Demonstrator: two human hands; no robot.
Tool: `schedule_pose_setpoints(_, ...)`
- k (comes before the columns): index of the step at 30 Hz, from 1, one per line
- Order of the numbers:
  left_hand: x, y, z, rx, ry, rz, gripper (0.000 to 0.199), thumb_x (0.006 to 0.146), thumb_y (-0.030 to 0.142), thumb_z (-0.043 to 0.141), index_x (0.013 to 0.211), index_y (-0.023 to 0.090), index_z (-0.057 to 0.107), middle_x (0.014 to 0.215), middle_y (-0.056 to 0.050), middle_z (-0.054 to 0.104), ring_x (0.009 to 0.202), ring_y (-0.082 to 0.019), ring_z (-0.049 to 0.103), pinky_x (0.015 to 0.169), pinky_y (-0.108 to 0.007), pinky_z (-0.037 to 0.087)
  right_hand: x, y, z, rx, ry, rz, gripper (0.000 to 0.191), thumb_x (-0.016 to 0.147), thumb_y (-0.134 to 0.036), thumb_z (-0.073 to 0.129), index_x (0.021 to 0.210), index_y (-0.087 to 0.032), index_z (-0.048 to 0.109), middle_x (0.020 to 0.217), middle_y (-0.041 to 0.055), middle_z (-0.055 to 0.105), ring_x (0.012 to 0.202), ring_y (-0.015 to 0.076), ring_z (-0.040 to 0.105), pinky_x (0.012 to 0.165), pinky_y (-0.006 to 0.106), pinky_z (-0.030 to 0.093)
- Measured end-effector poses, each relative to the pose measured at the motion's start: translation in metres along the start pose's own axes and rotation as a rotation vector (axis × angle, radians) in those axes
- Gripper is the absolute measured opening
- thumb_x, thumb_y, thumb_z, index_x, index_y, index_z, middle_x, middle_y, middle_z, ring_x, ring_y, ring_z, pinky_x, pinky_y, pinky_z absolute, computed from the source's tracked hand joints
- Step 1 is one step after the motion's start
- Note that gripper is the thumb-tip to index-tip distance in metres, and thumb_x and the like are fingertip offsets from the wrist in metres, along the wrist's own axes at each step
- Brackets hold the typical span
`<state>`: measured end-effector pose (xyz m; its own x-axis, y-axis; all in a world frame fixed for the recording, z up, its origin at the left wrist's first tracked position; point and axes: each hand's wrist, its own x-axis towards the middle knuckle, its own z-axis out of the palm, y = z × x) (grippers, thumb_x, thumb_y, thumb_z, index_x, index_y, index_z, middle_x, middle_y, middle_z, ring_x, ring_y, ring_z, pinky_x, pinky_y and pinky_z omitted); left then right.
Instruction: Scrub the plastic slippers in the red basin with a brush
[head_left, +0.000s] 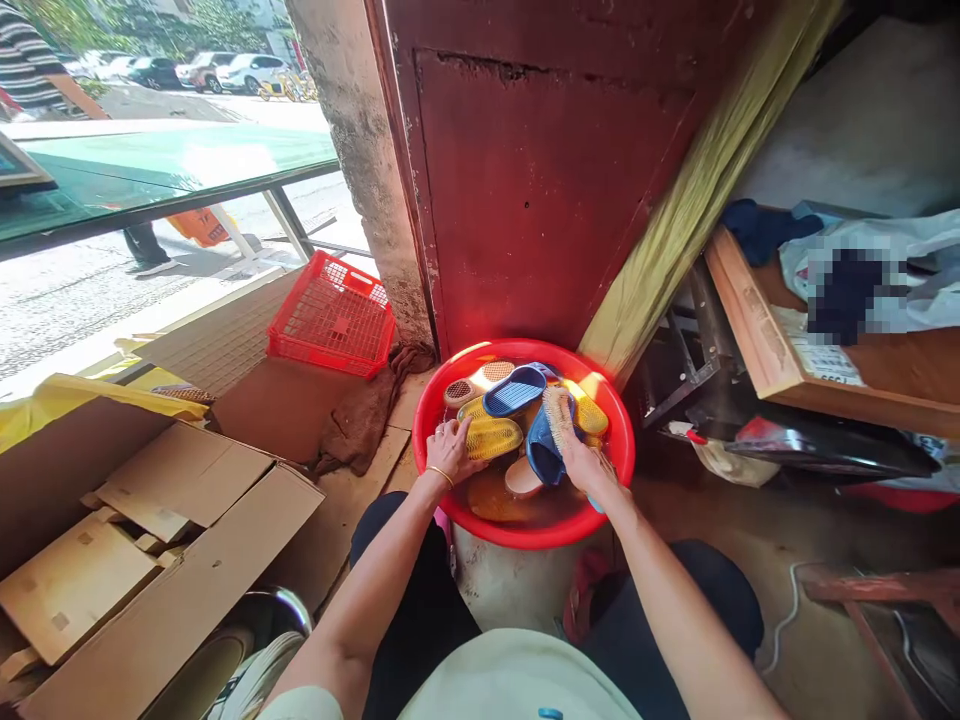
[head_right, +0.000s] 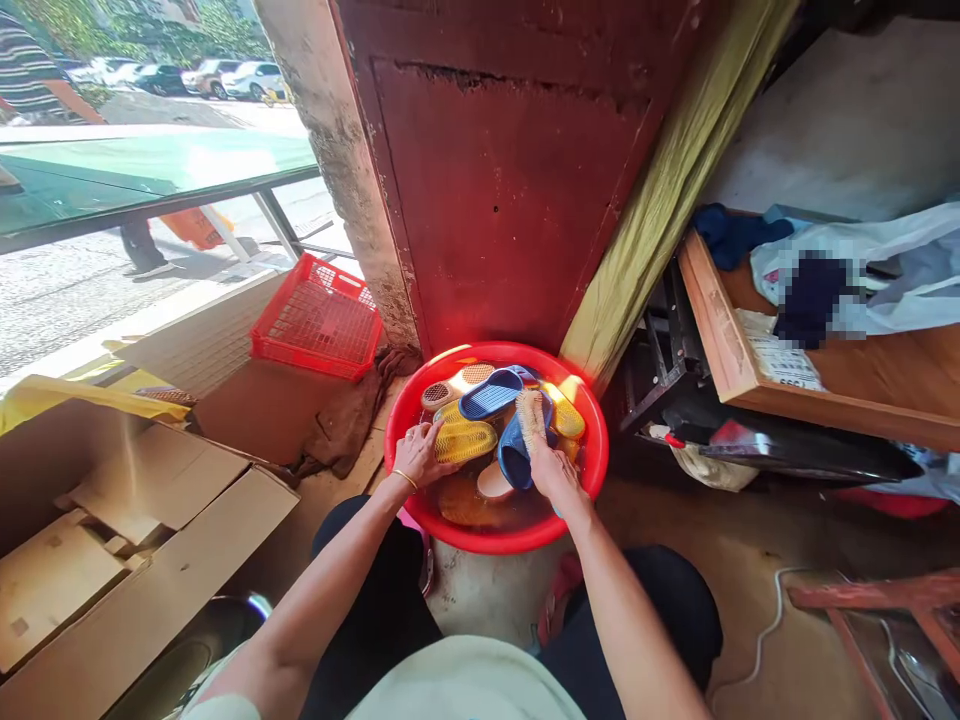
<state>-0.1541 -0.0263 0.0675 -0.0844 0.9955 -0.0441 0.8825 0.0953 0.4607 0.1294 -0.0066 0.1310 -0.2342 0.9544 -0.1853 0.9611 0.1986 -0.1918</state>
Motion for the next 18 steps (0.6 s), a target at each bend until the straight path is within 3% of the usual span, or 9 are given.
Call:
schedule_pose_setpoints(4, -0.005, 0.012, 0.008, -0.02, 0.018, -0.113, 0.102, 0.066, 0.066, 0.077, 0.151, 0.026, 0.036, 0.144, -0.021, 0.047, 0.133, -0.042, 0.042, 0.105, -0.05, 0.037, -0.005, -0.041, -0.003, -0.018, -0.107, -0.034, 0.058, 0.102, -0.034, 0.035, 0.159, -0.029, 0.028, 0.11, 0.0144, 0.075, 0.101, 0.0289, 0.072, 0.085, 0.038, 0.052)
schedule_pose_setpoints(8, 0.001, 0.012, 0.023, -0.206, -0.045, -0.32, 0.076, 0.074, 0.064, 0.071, 0.133, 0.019, 0.055, 0.126, -0.018, 0.06, 0.117, -0.033, 0.059, 0.093, -0.038, 0.046, -0.005, -0.078, 0.021, -0.059, -0.173, -0.061, 0.055, 0.098, -0.02, 0.037, 0.152, -0.015, 0.042, 0.111, 0.0217, 0.073, 0.108, 0.0302, 0.07, 0.09, 0.037, 0.05)
schedule_pose_setpoints(11, 0.006, 0.002, 0.032, -0.469, -0.104, -0.455, 0.043, 0.072, 0.05, 0.078, 0.097, 0.017, 0.07, 0.096, -0.01, 0.069, 0.097, -0.027, 0.065, 0.08, -0.031, 0.047, 0.004, -0.081, 0.04, -0.062, -0.197, -0.059, 0.05, 0.095, -0.012, 0.034, 0.141, -0.008, 0.054, 0.116, 0.0248, 0.071, 0.112, 0.0294, 0.068, 0.093, 0.037, 0.048)
schedule_pose_setpoints(14, 0.008, -0.005, 0.04, -0.722, -0.145, -0.541, 0.026, 0.066, 0.036, 0.083, 0.066, 0.016, 0.067, 0.064, -0.002, 0.061, 0.073, -0.021, 0.062, 0.065, -0.027, 0.044, 0.019, -0.075, 0.054, -0.048, -0.242, -0.036, 0.05, 0.095, -0.012, 0.035, 0.142, -0.011, 0.053, 0.116, 0.0235, 0.071, 0.112, 0.0288, 0.068, 0.093, 0.038, 0.048)
schedule_pose_setpoints(18, 0.01, -0.006, 0.05, -0.939, -0.045, -0.603, 0.021, 0.062, 0.024, 0.083, 0.058, 0.014, 0.065, 0.054, 0.001, 0.055, 0.056, -0.015, 0.054, 0.054, -0.026, 0.04, 0.027, -0.075, 0.073, -0.001, -0.269, -0.019, 0.053, 0.098, -0.017, 0.03, 0.148, -0.012, 0.046, 0.112, 0.0215, 0.073, 0.106, 0.0278, 0.071, 0.087, 0.036, 0.05)
